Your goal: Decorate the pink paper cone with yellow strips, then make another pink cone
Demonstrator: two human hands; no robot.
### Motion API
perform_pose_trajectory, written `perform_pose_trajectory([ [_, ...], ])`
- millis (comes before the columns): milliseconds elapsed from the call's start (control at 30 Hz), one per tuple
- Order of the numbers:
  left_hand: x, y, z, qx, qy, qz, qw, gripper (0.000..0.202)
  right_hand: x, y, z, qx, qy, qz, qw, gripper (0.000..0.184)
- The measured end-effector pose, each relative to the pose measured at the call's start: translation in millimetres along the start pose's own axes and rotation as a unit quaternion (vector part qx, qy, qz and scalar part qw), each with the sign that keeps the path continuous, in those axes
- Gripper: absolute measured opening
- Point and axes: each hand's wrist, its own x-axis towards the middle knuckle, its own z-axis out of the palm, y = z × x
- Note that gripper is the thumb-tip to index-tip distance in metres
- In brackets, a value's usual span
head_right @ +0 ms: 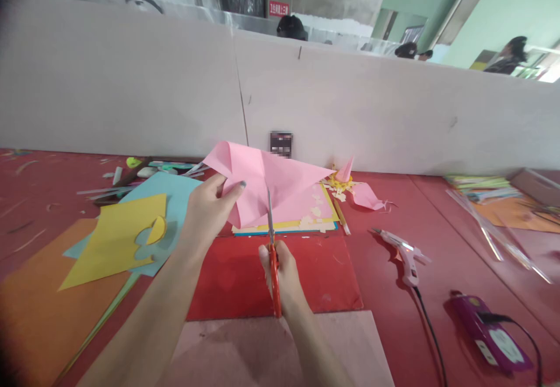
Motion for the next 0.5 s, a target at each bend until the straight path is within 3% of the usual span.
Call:
perform_pose_trajectory([
  [500, 0, 2, -1.8, -0.007, -0.014, -0.01, 1.0, 0.028, -10, -15, 0, -0.018, -0.006, 0.002, 1.0, 0.042],
])
